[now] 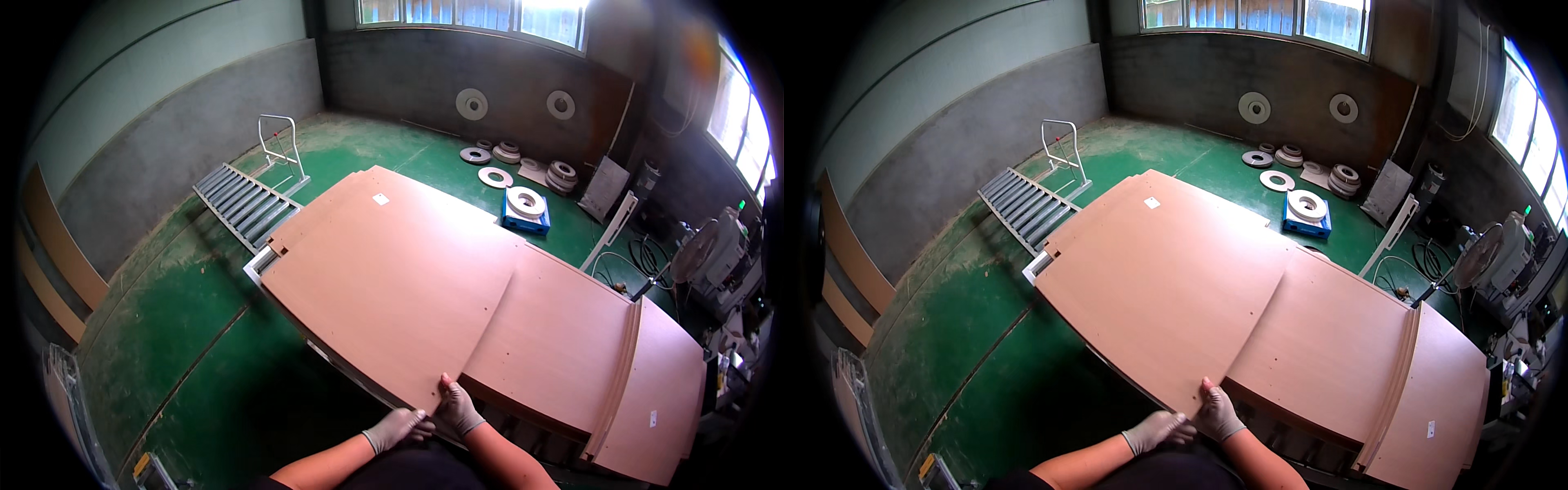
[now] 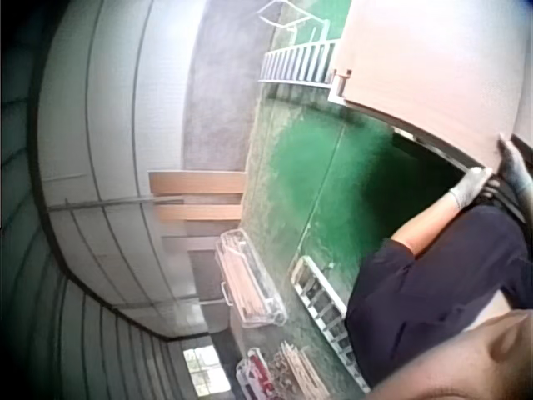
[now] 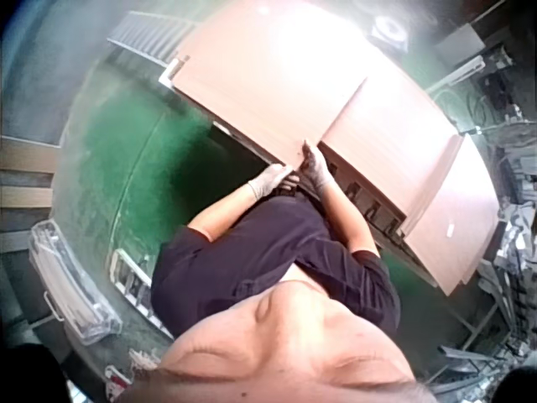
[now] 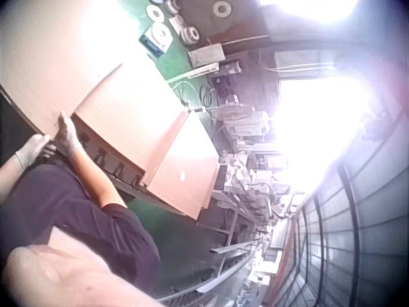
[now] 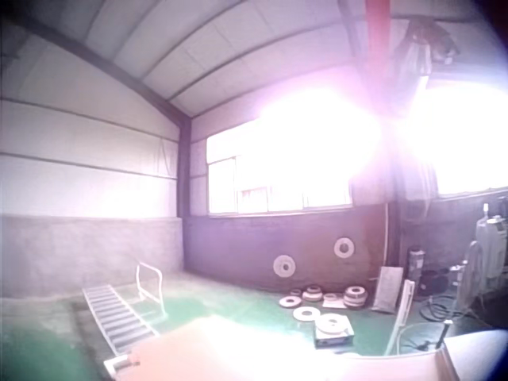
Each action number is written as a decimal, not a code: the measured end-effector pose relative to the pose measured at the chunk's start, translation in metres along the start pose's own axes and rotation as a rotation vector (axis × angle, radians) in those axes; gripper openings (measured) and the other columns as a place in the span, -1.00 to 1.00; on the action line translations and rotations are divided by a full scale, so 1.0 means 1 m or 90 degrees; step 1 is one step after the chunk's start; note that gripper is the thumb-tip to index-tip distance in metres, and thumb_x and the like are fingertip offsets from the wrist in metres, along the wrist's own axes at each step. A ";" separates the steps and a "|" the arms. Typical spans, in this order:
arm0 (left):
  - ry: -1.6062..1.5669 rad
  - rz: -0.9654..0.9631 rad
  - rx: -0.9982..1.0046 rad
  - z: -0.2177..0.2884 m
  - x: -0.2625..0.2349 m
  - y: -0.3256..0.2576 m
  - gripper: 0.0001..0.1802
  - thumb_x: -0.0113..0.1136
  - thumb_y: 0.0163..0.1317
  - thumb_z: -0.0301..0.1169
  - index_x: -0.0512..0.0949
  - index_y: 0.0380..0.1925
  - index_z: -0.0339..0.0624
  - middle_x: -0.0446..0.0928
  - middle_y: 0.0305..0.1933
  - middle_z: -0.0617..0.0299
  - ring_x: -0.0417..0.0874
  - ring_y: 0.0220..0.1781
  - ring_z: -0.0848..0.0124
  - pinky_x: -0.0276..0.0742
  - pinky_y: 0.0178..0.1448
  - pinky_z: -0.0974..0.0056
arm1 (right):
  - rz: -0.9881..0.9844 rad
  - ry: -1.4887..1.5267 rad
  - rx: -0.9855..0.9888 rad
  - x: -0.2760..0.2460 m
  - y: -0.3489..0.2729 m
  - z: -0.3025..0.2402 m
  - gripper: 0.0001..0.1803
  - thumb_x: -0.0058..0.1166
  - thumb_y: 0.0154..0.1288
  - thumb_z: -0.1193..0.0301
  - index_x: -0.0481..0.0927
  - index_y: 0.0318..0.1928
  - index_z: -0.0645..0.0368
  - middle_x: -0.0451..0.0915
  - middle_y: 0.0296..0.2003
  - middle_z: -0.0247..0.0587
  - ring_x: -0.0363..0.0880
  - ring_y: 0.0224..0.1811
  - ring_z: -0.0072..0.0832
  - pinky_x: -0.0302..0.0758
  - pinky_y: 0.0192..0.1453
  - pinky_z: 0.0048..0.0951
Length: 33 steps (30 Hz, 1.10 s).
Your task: The person repeatedly picks up large flat cardboard sheets from a stack and places them one by one onto a conveyor belt feeding a machine. The person handles the sheets by hand, aligning them before placement, and continues this cycle throughout the clip.
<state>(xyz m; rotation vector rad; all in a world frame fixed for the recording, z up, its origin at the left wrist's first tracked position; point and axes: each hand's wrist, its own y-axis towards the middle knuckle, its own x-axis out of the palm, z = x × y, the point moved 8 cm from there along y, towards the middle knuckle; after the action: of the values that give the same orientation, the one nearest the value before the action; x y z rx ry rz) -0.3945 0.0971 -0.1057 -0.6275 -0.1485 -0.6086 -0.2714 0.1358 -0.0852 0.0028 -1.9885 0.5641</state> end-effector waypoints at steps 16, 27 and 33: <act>0.401 0.458 0.062 0.124 -0.305 -0.024 -0.29 0.30 0.37 0.05 0.58 0.15 -0.46 0.68 0.08 -0.17 0.71 0.10 0.00 0.58 0.26 0.12 | 0.398 -0.360 -0.175 -0.146 -0.194 -0.131 -0.55 -0.05 0.60 0.02 0.62 -0.14 0.16 0.54 -0.35 -0.45 0.47 -0.29 -0.63 0.49 -0.14 -0.49; 0.158 0.103 0.072 0.109 -0.179 0.057 -0.40 0.00 0.61 -0.07 0.51 0.26 -0.46 0.64 0.20 0.10 0.63 0.18 0.30 0.53 0.32 0.19 | 0.694 -0.561 -0.301 -0.246 -0.356 -0.131 -0.40 -0.05 0.61 0.01 0.69 -0.24 0.36 0.72 -0.33 -0.06 0.60 -0.29 -0.36 0.51 -0.14 -0.30; 0.305 -0.013 0.142 0.116 -0.086 0.115 -0.40 0.10 0.57 -0.03 0.57 0.19 -0.44 0.66 0.11 0.14 0.60 0.11 0.39 0.51 0.27 0.23 | 0.843 -0.643 -0.352 -0.242 -0.479 -0.093 -0.43 0.03 0.59 0.01 0.69 -0.30 0.33 0.63 -0.44 -0.31 0.52 -0.35 -0.55 0.49 -0.23 -0.38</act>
<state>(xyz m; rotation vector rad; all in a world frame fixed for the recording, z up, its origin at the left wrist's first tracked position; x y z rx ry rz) -0.3930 0.2811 -0.0969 -0.2523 0.2243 -0.7341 0.0378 -0.3116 -0.0709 -1.7694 -2.8811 0.8724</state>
